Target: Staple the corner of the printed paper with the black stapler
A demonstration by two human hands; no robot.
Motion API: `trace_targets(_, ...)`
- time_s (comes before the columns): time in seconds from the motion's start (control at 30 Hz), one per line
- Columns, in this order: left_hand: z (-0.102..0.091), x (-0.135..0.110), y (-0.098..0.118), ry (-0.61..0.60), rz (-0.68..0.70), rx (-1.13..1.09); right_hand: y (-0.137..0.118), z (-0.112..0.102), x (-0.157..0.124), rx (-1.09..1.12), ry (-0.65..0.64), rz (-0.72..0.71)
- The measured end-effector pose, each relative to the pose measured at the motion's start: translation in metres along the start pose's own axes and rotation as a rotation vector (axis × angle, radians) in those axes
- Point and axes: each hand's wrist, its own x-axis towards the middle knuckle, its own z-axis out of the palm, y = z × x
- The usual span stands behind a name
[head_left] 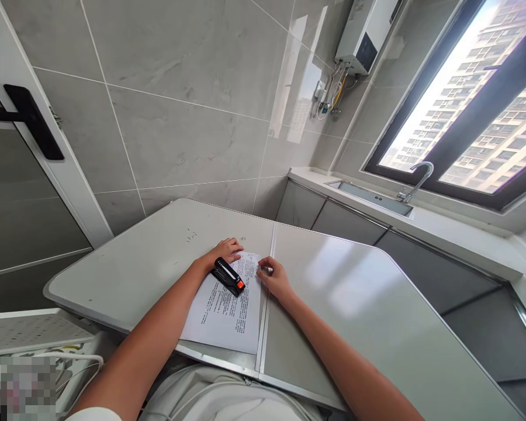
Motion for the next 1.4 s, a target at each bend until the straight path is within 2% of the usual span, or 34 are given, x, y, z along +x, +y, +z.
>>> trace_targets(0.17, 0.001, 0.003, -0.002, -0.026, 0.015, 0.027, -0.003, -0.001, -0.005, 0.009, -0.037, -0.026)
trace_targets(0.33, -0.003, 0.006, 0.003, 0.059, 0.013, -0.080, -0.012, 0.000, -0.008, -0.104, 0.038, -0.049)
trace_targets(0.5, -0.006, 0.003, 0.006, 0.107, -0.056, -0.026, -0.034, 0.001, -0.026, -0.181, -0.212, -0.030)
trace_targets(0.6, -0.006, 0.001, 0.007, 0.165, -0.113, -0.011, -0.046, 0.005, -0.042, -0.280, -0.284, -0.045)
trace_targets(0.73, -0.007, -0.001, 0.007, 0.319, -0.199, -0.072, -0.052, 0.014, -0.054, -0.319, -0.264, -0.021)
trace_targets(0.87, -0.007, -0.001, 0.007, 0.375, -0.214, -0.081, -0.050, 0.014, -0.054, -0.284, -0.205, 0.052)
trace_targets(1.07, -0.004, -0.003, 0.011, 0.346, -0.195, -0.107, -0.044, -0.015, -0.058, -0.260, -0.163, 0.137)
trace_targets(1.23, -0.002, -0.003, 0.012, 0.309, -0.218, -0.096, -0.034, -0.044, -0.066, -0.294, -0.160, 0.131)
trace_targets(1.4, -0.009, -0.005, 0.026, 0.224, -0.193, -0.120, -0.021, -0.072, -0.062, -0.338, -0.170, 0.176)
